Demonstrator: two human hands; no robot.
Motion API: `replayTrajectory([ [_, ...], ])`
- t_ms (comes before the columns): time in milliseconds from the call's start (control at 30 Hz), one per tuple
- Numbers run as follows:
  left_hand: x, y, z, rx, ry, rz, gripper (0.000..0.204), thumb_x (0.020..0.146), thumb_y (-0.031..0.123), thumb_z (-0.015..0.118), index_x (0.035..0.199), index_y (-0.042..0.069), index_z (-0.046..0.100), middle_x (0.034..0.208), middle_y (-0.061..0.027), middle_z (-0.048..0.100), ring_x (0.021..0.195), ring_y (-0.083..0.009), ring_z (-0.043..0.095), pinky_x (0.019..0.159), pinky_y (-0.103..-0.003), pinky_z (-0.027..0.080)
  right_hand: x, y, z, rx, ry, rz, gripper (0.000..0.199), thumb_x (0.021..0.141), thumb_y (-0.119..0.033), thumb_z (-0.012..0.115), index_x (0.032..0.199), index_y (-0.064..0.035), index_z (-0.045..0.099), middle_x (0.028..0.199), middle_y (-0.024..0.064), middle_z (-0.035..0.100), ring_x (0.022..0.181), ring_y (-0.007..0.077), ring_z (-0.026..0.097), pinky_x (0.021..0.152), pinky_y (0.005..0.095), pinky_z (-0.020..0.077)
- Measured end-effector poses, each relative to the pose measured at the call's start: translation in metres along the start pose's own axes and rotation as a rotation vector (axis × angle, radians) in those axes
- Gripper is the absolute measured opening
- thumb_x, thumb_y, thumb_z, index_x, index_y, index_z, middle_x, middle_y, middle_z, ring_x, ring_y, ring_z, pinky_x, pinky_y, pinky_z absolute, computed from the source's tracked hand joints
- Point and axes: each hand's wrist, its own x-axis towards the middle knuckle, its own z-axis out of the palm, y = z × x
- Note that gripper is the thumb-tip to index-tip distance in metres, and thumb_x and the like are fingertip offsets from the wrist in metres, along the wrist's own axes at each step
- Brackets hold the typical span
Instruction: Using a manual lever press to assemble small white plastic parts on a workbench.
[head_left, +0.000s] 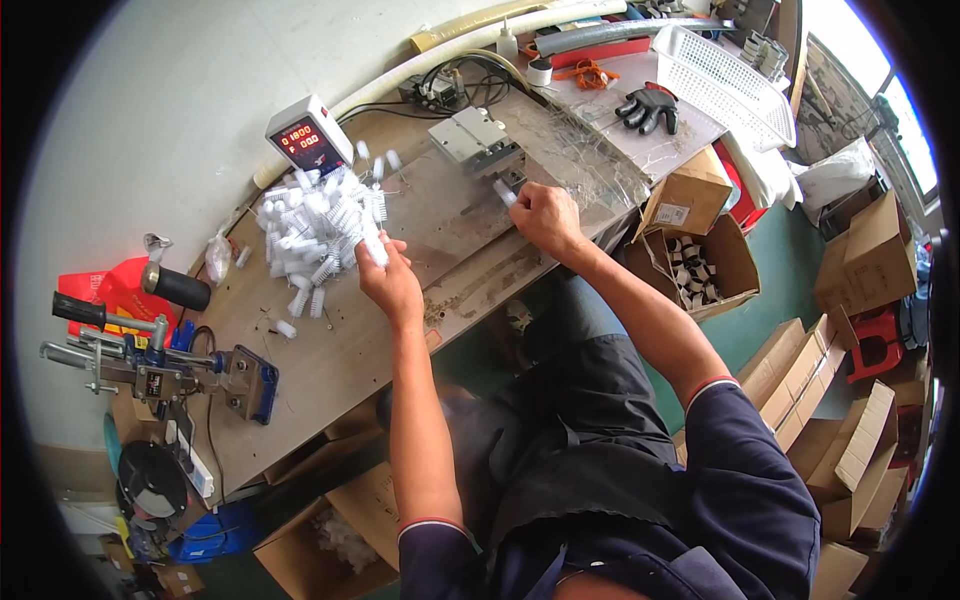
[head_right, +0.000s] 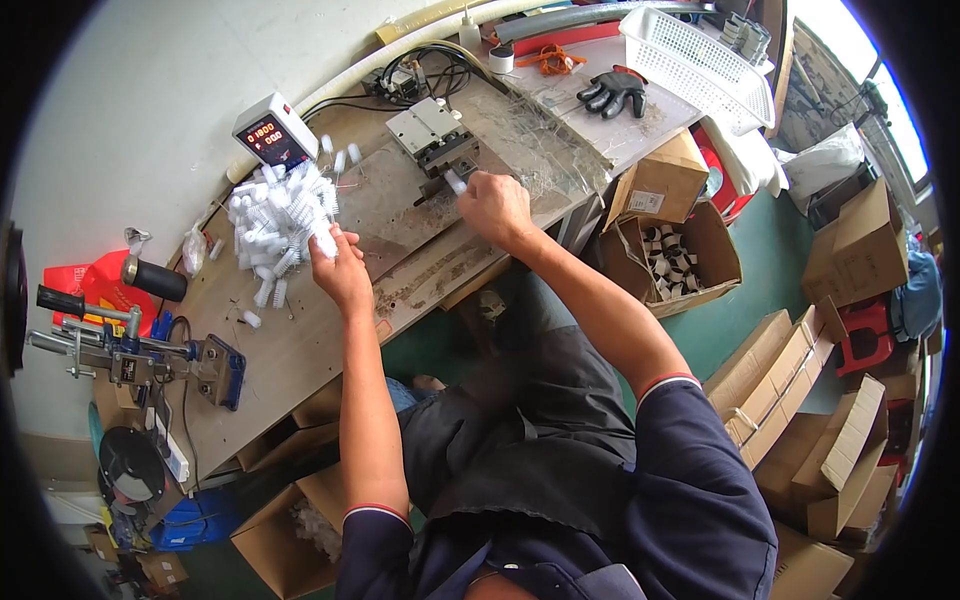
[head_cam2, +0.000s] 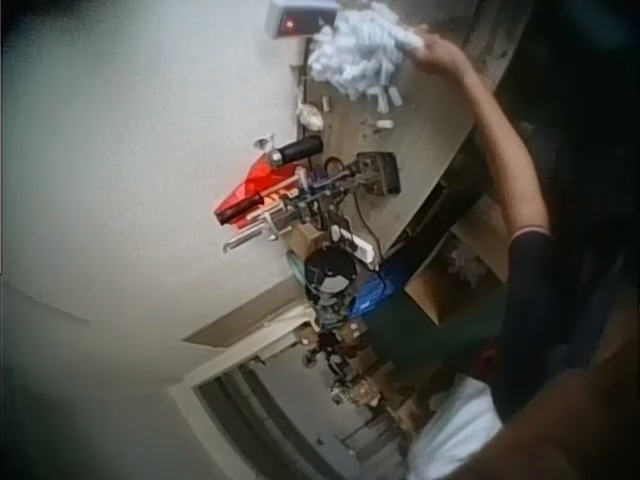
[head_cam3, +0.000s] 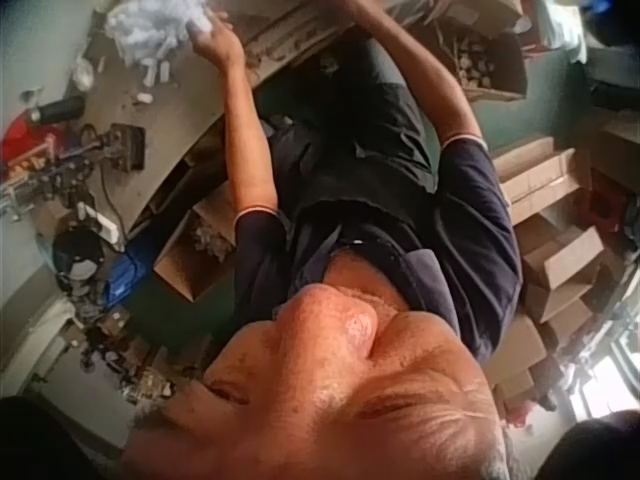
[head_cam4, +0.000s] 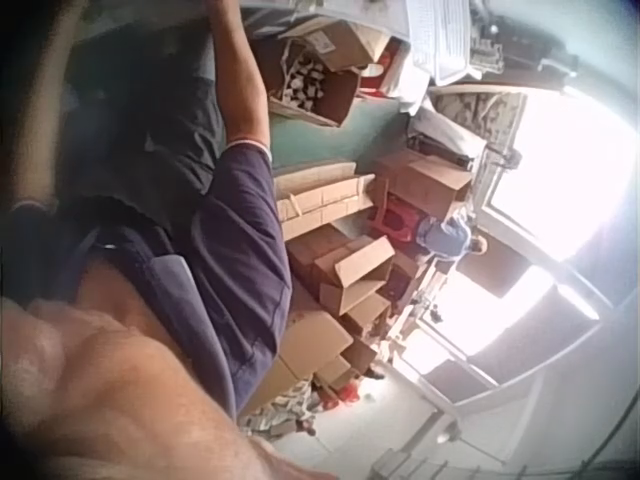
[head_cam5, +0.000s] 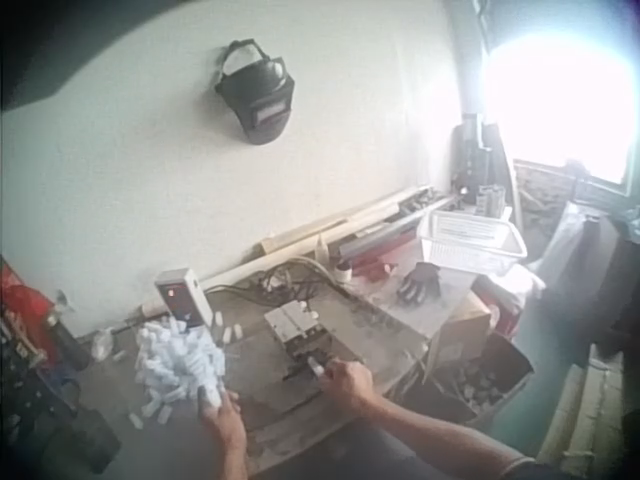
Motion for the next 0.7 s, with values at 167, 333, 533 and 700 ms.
replayTrajectory([
  [167, -0.0009, 0.0002, 0.0003, -0.035, 0.001, -0.023, 0.017, 0.107, 0.019, 0.056, 0.109, 0.003, 0.062, 0.080, -0.0025, 0.067, 0.059, -0.0062, 0.053, 0.054, -0.024, 0.044, 0.0049, -0.0056, 0.0022, -0.007, 0.014, 0.043, 0.021, 0.079, -0.024, 0.063, 0.083, -0.0052, 0.073, 0.085, 0.0221, 0.072, 0.087, 0.0425, 0.070, 0.081, 0.0502, 0.0546],
  [333, -0.0039, 0.0066, 0.0014, 0.005, -0.008, -0.012, 0.013, 0.105, 0.013, 0.056, 0.107, 0.002, 0.063, 0.079, -0.0039, 0.067, 0.061, -0.0097, 0.056, 0.060, -0.028, 0.047, 0.0051, -0.0049, 0.0029, -0.002, 0.027, 0.061, 0.021, 0.078, -0.024, 0.064, 0.081, -0.0055, 0.073, 0.084, 0.0213, 0.072, 0.087, 0.0417, 0.070, 0.081, 0.0491, 0.0545],
  [533, -0.0009, 0.0069, -0.0007, 0.050, -0.010, 0.015, 0.012, 0.105, 0.012, 0.056, 0.107, 0.002, 0.063, 0.080, -0.0036, 0.067, 0.062, -0.0107, 0.056, 0.060, -0.029, 0.048, 0.0067, -0.0084, 0.0035, 0.007, 0.021, 0.092, 0.020, 0.077, -0.023, 0.064, 0.080, -0.0053, 0.072, 0.083, 0.0206, 0.072, 0.086, 0.0414, 0.070, 0.080, 0.0484, 0.0542],
  [700, -0.0008, 0.0005, 0.0000, 0.058, -0.016, 0.064, 0.015, 0.107, 0.015, 0.056, 0.108, 0.002, 0.063, 0.083, -0.0026, 0.067, 0.064, -0.0073, 0.055, 0.060, -0.026, 0.047, 0.0068, -0.0095, 0.0073, 0.004, 0.045, 0.076, 0.021, 0.080, -0.025, 0.063, 0.081, -0.0049, 0.071, 0.082, 0.0213, 0.072, 0.085, 0.0419, 0.069, 0.079, 0.0489, 0.0545],
])
